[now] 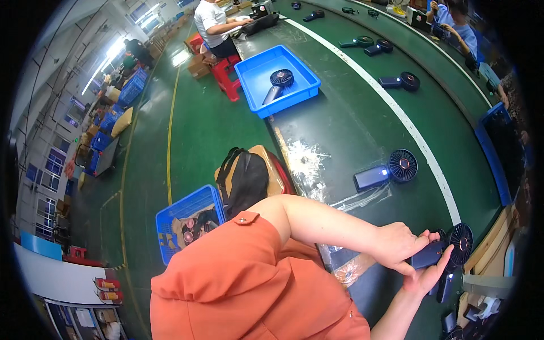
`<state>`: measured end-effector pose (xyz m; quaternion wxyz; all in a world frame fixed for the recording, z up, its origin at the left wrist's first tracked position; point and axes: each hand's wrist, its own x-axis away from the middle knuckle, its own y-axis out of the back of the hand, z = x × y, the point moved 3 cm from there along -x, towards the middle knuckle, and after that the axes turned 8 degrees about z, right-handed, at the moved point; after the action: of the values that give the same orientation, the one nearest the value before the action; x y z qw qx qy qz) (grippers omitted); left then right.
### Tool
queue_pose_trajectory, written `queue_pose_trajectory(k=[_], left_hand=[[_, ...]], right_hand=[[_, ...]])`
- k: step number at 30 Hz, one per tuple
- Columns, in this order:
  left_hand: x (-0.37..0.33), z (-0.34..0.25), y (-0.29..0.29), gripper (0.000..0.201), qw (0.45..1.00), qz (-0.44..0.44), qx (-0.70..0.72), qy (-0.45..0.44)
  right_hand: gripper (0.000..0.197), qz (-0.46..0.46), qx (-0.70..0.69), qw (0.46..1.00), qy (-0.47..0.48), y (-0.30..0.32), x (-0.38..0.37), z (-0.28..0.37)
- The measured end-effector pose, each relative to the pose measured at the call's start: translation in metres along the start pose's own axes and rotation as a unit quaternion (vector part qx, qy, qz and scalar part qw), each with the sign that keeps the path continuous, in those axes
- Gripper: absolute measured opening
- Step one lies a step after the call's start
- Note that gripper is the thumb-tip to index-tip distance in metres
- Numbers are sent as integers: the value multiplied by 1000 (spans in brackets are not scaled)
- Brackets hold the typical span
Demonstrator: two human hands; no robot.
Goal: The person tests handheld fans by taking them from a conveyor belt, pressing their power buttons by hand to activate them, rotating them, and placing them onto a pile.
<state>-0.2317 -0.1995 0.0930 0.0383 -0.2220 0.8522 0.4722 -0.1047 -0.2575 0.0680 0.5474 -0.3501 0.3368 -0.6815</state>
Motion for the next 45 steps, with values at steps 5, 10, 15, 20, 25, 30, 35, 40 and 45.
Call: queue_pose_trajectory(k=[5,10,15,20,25,30,35,40,45], left_hand=[[1,-10,13,78,993,-24,-52,-104],[-7,-15,8,62,969,-51,-68,-234],[-5,-11,12,23,947,0,-45,-319],[-22,35,-6,35,970,63,-213,-98],[-21,22,4,42,967,51,-239,-74],[-23,36,7,14,960,161,-224,45],[-15,36,1,11,998,3,-20,-67],[-2,9,-77,39,829,298,444,165],[-7,1,-105,45,679,222,627,310]], right_hand=[[38,-37,-32,998,-45,-6,17,-4],[38,-80,8,997,9,-11,37,2],[45,-85,-90,992,-16,-17,35,12],[50,-53,-143,986,62,-7,39,37],[45,-80,-197,975,66,5,57,55],[45,-108,22,983,146,32,82,80],[39,-170,380,890,188,58,106,102],[33,-191,681,689,158,95,90,101],[31,-158,522,832,103,82,85,49]])
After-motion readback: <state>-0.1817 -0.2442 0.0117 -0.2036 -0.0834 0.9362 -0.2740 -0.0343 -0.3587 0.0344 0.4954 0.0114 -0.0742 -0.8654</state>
